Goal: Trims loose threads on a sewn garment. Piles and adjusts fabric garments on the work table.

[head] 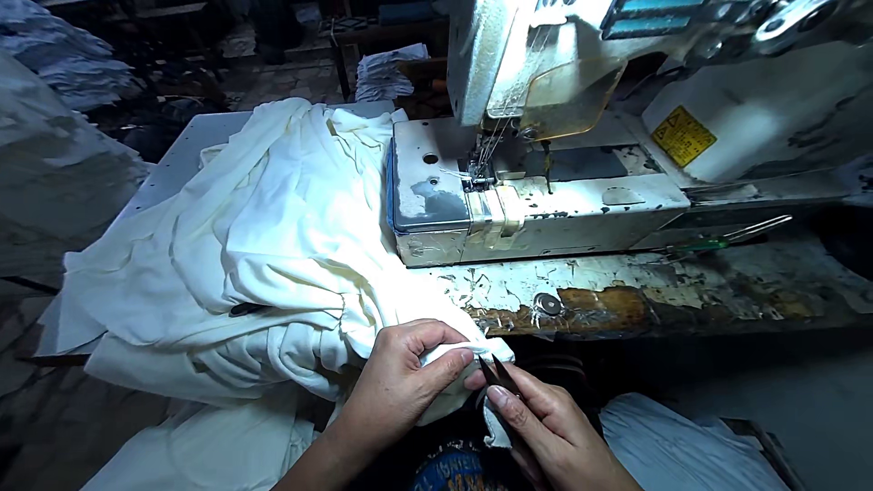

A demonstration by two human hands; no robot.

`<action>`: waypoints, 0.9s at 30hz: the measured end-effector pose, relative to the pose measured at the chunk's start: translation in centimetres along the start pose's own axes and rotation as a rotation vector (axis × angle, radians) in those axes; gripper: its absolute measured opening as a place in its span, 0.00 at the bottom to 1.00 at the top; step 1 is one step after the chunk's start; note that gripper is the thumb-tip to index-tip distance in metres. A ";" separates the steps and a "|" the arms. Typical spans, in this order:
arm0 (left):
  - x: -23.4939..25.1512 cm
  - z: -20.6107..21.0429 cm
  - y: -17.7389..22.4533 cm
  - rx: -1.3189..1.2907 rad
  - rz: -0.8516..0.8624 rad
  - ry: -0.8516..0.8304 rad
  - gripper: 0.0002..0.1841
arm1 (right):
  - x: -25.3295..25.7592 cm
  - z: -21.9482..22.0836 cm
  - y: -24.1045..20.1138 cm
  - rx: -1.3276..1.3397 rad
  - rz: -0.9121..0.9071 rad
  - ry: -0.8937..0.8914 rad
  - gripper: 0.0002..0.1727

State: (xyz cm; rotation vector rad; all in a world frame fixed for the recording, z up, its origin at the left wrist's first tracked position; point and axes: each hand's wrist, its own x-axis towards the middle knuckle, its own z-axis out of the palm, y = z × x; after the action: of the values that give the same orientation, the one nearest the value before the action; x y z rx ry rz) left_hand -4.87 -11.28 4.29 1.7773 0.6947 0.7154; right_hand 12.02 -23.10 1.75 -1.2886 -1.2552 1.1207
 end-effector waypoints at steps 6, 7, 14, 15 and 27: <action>-0.2 -0.2 0.8 -0.045 0.073 -0.103 0.10 | -0.4 0.6 0.9 -0.072 -0.553 0.052 0.17; -0.2 0.1 0.3 0.028 0.062 -0.091 0.11 | -0.5 0.3 0.6 -0.115 -0.690 0.006 0.15; 0.0 0.4 -1.1 -0.140 -0.166 -0.080 0.08 | 0.4 -0.4 0.9 -0.012 -0.467 0.102 0.25; 0.0 0.1 -0.9 -0.184 -0.183 -0.078 0.07 | 0.2 -0.4 1.2 -0.027 -0.398 0.119 0.24; -0.2 -0.2 -0.1 -0.284 -0.170 -0.069 0.07 | 0.1 0.2 1.6 -0.092 -0.314 0.200 0.18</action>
State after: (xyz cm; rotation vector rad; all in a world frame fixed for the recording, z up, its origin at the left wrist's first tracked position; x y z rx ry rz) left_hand -5.15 -11.26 4.28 1.4584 0.6546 0.6018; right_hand 11.99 -22.96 0.15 -1.1880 -1.3152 0.7015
